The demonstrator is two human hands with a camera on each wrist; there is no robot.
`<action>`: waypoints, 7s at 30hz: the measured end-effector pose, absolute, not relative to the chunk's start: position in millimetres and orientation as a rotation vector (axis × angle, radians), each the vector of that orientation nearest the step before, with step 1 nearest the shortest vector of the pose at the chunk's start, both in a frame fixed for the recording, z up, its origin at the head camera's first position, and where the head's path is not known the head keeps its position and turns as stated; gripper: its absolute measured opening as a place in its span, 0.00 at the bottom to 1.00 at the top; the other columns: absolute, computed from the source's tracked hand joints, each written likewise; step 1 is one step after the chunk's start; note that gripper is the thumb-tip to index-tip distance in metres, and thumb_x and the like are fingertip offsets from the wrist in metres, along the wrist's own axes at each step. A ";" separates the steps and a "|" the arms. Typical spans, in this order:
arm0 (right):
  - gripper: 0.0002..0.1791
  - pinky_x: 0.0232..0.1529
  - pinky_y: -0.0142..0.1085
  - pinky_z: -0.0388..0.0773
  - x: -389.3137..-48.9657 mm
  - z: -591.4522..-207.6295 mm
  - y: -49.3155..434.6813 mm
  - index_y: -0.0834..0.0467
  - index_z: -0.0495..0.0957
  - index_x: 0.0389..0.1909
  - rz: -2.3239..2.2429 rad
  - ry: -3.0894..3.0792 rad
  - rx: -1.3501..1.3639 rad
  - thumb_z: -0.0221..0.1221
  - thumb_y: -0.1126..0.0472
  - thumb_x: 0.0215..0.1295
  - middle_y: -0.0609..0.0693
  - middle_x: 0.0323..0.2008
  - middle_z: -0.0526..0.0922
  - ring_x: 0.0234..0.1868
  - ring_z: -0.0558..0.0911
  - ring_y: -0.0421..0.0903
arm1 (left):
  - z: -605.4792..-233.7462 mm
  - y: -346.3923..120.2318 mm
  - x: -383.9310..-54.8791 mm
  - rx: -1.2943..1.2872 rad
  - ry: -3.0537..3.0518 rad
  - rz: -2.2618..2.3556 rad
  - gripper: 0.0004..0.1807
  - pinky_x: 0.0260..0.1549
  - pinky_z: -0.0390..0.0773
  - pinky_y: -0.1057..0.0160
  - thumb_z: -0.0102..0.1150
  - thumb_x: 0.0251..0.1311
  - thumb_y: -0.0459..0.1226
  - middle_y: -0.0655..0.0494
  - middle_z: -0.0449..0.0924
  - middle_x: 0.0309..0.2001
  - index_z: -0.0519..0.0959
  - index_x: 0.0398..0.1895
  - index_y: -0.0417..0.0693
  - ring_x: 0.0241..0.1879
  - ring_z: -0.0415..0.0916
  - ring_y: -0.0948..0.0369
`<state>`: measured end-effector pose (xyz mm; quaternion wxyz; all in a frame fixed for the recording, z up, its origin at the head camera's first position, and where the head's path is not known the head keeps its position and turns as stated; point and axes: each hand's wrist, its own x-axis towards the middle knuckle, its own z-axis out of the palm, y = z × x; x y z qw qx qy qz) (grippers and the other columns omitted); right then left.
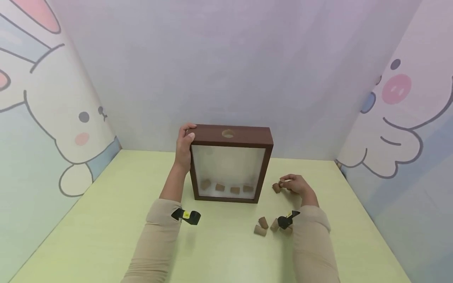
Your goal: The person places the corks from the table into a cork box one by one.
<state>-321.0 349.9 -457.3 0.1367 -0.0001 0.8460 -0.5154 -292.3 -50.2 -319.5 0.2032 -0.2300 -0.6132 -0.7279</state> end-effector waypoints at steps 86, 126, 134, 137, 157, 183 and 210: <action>0.10 0.30 0.28 0.72 -207.3 -333.5 245.7 0.70 0.77 0.40 -2.593 2.516 -0.293 0.61 0.72 0.57 0.48 0.30 0.81 0.28 0.78 0.42 | -312.8 -48.2 -279.9 -0.624 -1.730 -2.019 0.26 0.55 0.52 0.56 0.41 0.58 0.40 0.46 0.57 0.60 0.61 0.55 0.30 0.59 0.52 0.57; 0.07 0.39 0.33 0.74 -234.9 -243.6 222.8 0.66 0.75 0.37 -2.352 2.370 -0.888 0.60 0.70 0.58 0.54 0.36 0.82 0.37 0.80 0.48 | -313.5 -49.1 -280.1 -0.646 -1.731 -2.021 0.26 0.57 0.50 0.53 0.41 0.58 0.40 0.44 0.55 0.62 0.60 0.56 0.31 0.62 0.49 0.56; 0.08 0.38 0.32 0.74 -251.6 -230.7 208.9 0.64 0.77 0.37 -2.278 2.410 -0.841 0.63 0.68 0.57 0.53 0.34 0.82 0.36 0.80 0.47 | -313.3 -48.5 -279.7 -0.628 -1.739 -2.016 0.26 0.56 0.51 0.54 0.40 0.58 0.40 0.44 0.55 0.62 0.60 0.56 0.32 0.60 0.51 0.56; 0.09 0.40 0.33 0.75 -257.8 -228.2 202.4 0.65 0.76 0.37 -2.234 2.430 -0.804 0.63 0.66 0.57 0.53 0.34 0.82 0.38 0.80 0.50 | -313.8 -48.0 -279.7 -0.634 -1.736 -2.014 0.25 0.56 0.50 0.53 0.40 0.58 0.40 0.44 0.54 0.63 0.60 0.56 0.31 0.61 0.50 0.56; 0.13 0.38 0.41 0.72 -293.8 -194.9 169.9 0.59 0.79 0.43 -1.408 2.715 -0.477 0.63 0.60 0.57 0.53 0.36 0.81 0.35 0.78 0.49 | -314.6 -50.7 -283.1 -0.658 -1.732 -2.015 0.25 0.56 0.50 0.53 0.40 0.59 0.40 0.44 0.54 0.64 0.60 0.55 0.31 0.62 0.50 0.56; 0.14 0.24 0.35 0.65 -320.7 -179.6 164.9 0.62 0.77 0.44 -1.097 2.513 -0.453 0.62 0.67 0.55 0.56 0.33 0.81 0.26 0.72 0.47 | -314.4 -49.8 -283.2 -0.642 -1.719 -2.038 0.25 0.56 0.50 0.53 0.41 0.59 0.40 0.44 0.54 0.64 0.60 0.56 0.31 0.61 0.50 0.56; 0.18 0.39 0.36 0.75 -215.0 -231.0 225.0 0.62 0.74 0.52 -1.332 2.667 -0.998 0.60 0.63 0.61 0.53 0.38 0.81 0.38 0.80 0.47 | -313.4 -48.5 -282.6 -0.651 -1.747 -2.020 0.26 0.56 0.50 0.52 0.40 0.59 0.40 0.44 0.53 0.64 0.60 0.56 0.31 0.61 0.51 0.56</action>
